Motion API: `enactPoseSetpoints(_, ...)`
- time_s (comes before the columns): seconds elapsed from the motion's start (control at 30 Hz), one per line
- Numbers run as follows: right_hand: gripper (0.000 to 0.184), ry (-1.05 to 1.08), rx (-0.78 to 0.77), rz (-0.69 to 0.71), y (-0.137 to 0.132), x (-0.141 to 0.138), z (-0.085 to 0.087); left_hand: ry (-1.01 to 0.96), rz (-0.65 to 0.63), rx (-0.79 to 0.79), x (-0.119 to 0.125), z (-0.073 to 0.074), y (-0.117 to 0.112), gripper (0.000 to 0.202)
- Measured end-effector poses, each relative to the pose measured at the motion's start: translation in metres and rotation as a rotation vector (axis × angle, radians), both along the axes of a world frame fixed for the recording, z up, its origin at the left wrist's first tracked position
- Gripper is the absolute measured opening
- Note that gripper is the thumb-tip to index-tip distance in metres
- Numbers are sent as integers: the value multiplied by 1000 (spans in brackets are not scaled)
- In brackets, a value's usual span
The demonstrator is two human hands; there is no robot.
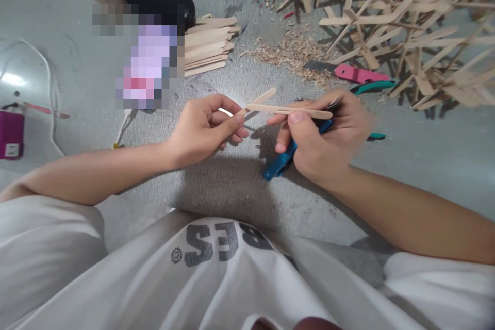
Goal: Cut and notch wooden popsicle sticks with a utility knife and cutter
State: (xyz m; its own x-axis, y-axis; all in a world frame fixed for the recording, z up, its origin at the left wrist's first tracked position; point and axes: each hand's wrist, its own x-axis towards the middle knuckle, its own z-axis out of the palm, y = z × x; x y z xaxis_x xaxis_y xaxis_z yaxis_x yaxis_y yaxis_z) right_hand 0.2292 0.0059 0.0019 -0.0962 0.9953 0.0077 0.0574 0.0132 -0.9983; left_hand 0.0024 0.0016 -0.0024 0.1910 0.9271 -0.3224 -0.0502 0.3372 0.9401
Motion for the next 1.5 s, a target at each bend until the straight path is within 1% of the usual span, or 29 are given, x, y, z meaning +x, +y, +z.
enactPoseSetpoints(0.13, 42, -16, -48, -34, -2, -9, 8, 11, 11, 11, 1, 2, -3, 43)
enactPoseSetpoints(0.2, 43, -5, -94, -23, -3, -13, 13, 16, 28, 26, 1, 3, -3, 44)
enactPoseSetpoints(0.33, 43, 55, -230, 65, -8, -17, 18, 42, 52, 74, 0, 0, -5, 49)
enactPoseSetpoints(0.5, 42, 201, -422, 143, -17, -21, 16, 88, 69, 142, 0, -3, -7, 51)
enactPoseSetpoints(0.6, 44, 255, -496, 230, -17, -20, 16, 110, 73, 176, 0, -3, -7, 51)
enactPoseSetpoints(0.67, 42, 292, -521, 279, -15, -19, 17, 112, 73, 190, -1, -3, -6, 51)
enactPoseSetpoints(0.73, 41, 329, -532, 297, -13, -19, 17, 108, 73, 202, -2, -3, -5, 51)
enactPoseSetpoints(0.87, 42, 340, -537, 305, -12, -18, 16, 129, 58, 206, -3, -4, -3, 50)
enactPoseSetpoints(0.97, 38, 343, -563, 307, -11, -17, 16, 141, 53, 213, -4, -3, -4, 47)
enactPoseSetpoints(1.1, 36, 364, -591, 306, -10, -18, 20, 166, 46, 238, -6, -6, -6, 39)
enactPoseSetpoints(1.27, 33, 321, -646, 273, -9, -20, 30, 290, 9, 396, -10, -14, -7, 24)
enactPoseSetpoints(1.4, 32, 326, -686, 261, -6, -20, 34, 447, -26, 458, -14, -14, -7, 17)
enactPoseSetpoints(1.5, 35, 326, -711, 251, -4, -19, 35, 544, -36, 547, -15, -13, -7, 15)
